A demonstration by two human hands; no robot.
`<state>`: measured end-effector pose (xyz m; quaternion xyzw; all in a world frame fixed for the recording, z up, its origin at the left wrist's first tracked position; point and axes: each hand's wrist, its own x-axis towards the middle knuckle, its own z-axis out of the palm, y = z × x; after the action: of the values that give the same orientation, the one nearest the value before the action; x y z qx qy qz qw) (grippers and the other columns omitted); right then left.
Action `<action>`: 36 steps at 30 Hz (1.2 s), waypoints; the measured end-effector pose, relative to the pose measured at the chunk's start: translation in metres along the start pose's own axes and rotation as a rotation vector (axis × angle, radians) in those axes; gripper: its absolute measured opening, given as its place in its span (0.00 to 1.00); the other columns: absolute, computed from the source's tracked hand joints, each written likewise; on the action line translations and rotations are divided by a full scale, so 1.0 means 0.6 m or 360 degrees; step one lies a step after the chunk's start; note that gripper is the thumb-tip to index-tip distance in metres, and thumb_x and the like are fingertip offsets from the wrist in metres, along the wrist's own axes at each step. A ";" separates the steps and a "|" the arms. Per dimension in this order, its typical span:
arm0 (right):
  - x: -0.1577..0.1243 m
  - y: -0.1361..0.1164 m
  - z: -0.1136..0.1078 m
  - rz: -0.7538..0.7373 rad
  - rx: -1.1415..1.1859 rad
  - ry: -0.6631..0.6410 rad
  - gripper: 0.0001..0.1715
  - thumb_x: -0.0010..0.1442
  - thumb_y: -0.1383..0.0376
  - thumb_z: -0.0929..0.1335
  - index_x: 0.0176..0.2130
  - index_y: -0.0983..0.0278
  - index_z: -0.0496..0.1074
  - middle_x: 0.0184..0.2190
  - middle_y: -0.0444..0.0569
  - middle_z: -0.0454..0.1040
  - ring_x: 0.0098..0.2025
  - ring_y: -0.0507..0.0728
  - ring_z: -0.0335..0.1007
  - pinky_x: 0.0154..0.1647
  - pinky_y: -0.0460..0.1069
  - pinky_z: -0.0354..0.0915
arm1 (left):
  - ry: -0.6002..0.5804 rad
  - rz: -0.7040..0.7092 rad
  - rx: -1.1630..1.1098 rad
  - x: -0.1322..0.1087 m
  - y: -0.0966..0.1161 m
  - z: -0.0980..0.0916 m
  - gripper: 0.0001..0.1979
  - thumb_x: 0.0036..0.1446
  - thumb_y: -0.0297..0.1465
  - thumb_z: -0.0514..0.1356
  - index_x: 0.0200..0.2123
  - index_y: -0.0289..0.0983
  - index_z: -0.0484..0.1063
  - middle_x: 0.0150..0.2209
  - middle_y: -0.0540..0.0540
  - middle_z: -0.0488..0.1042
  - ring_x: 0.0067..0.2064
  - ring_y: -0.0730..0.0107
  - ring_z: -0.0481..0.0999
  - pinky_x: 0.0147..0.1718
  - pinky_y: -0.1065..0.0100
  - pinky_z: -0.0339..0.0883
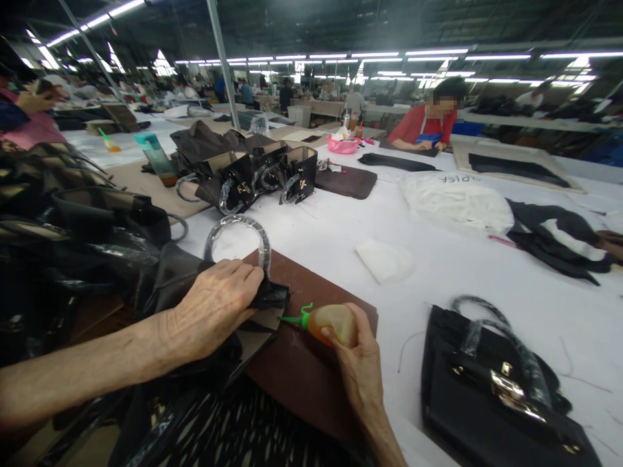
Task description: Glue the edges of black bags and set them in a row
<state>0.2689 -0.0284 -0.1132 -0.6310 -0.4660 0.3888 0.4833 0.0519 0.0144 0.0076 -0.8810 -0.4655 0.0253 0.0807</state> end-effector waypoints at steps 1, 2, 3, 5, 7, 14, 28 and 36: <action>0.004 0.001 0.002 -0.0030 0.0001 0.0020 0.27 0.50 0.54 0.70 0.47 0.59 0.64 0.40 0.45 0.70 0.41 0.61 0.65 0.43 0.52 0.62 | 0.0013 0.0001 0.0010 0.001 0.000 0.001 0.10 0.46 0.26 0.61 0.34 0.32 0.65 0.33 0.40 0.69 0.36 0.55 0.68 0.35 0.59 0.64; 0.007 0.002 0.004 -0.0055 0.0013 0.0035 0.27 0.50 0.54 0.70 0.48 0.60 0.64 0.40 0.45 0.70 0.40 0.60 0.65 0.43 0.52 0.62 | 0.0025 0.0001 0.0019 0.003 0.000 0.001 0.10 0.46 0.26 0.61 0.33 0.32 0.65 0.33 0.40 0.69 0.36 0.55 0.68 0.34 0.59 0.64; 0.011 0.004 0.005 -0.0072 0.0033 0.0046 0.28 0.50 0.54 0.70 0.48 0.60 0.64 0.40 0.45 0.70 0.40 0.60 0.65 0.43 0.52 0.62 | 0.0036 0.0001 0.0026 0.004 0.000 0.001 0.10 0.46 0.26 0.61 0.33 0.32 0.65 0.33 0.41 0.69 0.36 0.55 0.68 0.35 0.59 0.64; 0.015 0.007 0.009 -0.0092 0.0058 0.0065 0.28 0.50 0.54 0.70 0.49 0.59 0.64 0.40 0.44 0.70 0.41 0.60 0.65 0.42 0.52 0.62 | 0.0034 0.0005 0.0030 0.007 0.000 0.002 0.09 0.47 0.25 0.60 0.33 0.33 0.65 0.33 0.41 0.70 0.36 0.56 0.68 0.35 0.59 0.63; 0.015 0.010 0.011 -0.0126 0.0044 0.0083 0.27 0.51 0.54 0.70 0.48 0.59 0.64 0.40 0.44 0.69 0.41 0.59 0.64 0.42 0.51 0.61 | 0.0019 0.0005 0.0025 0.010 -0.001 0.002 0.09 0.46 0.25 0.60 0.33 0.33 0.65 0.33 0.41 0.70 0.36 0.56 0.68 0.35 0.60 0.63; 0.009 0.016 0.006 -0.0081 0.0081 0.0105 0.28 0.51 0.54 0.70 0.49 0.59 0.64 0.41 0.45 0.70 0.41 0.60 0.65 0.42 0.52 0.62 | 0.0021 0.0012 0.0013 0.014 -0.003 0.004 0.09 0.46 0.25 0.61 0.33 0.32 0.65 0.33 0.41 0.70 0.36 0.56 0.68 0.35 0.59 0.63; -0.002 0.006 -0.008 -0.0007 -0.0133 0.0000 0.27 0.48 0.53 0.70 0.46 0.59 0.66 0.40 0.46 0.70 0.40 0.61 0.65 0.41 0.53 0.62 | 0.0029 0.0000 -0.0018 -0.011 0.004 0.011 0.11 0.45 0.26 0.61 0.34 0.33 0.64 0.33 0.41 0.68 0.36 0.56 0.66 0.34 0.59 0.63; -0.006 0.010 -0.011 0.0116 0.0005 -0.0068 0.26 0.49 0.53 0.70 0.45 0.59 0.65 0.37 0.44 0.71 0.39 0.61 0.66 0.39 0.52 0.63 | 0.0006 0.0010 -0.0058 -0.031 0.011 0.014 0.08 0.47 0.25 0.59 0.34 0.33 0.65 0.33 0.42 0.68 0.36 0.57 0.66 0.34 0.59 0.63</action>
<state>0.2756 -0.0343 -0.1171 -0.6383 -0.4523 0.4202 0.4598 0.0460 -0.0037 -0.0022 -0.8839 -0.4629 0.0155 0.0654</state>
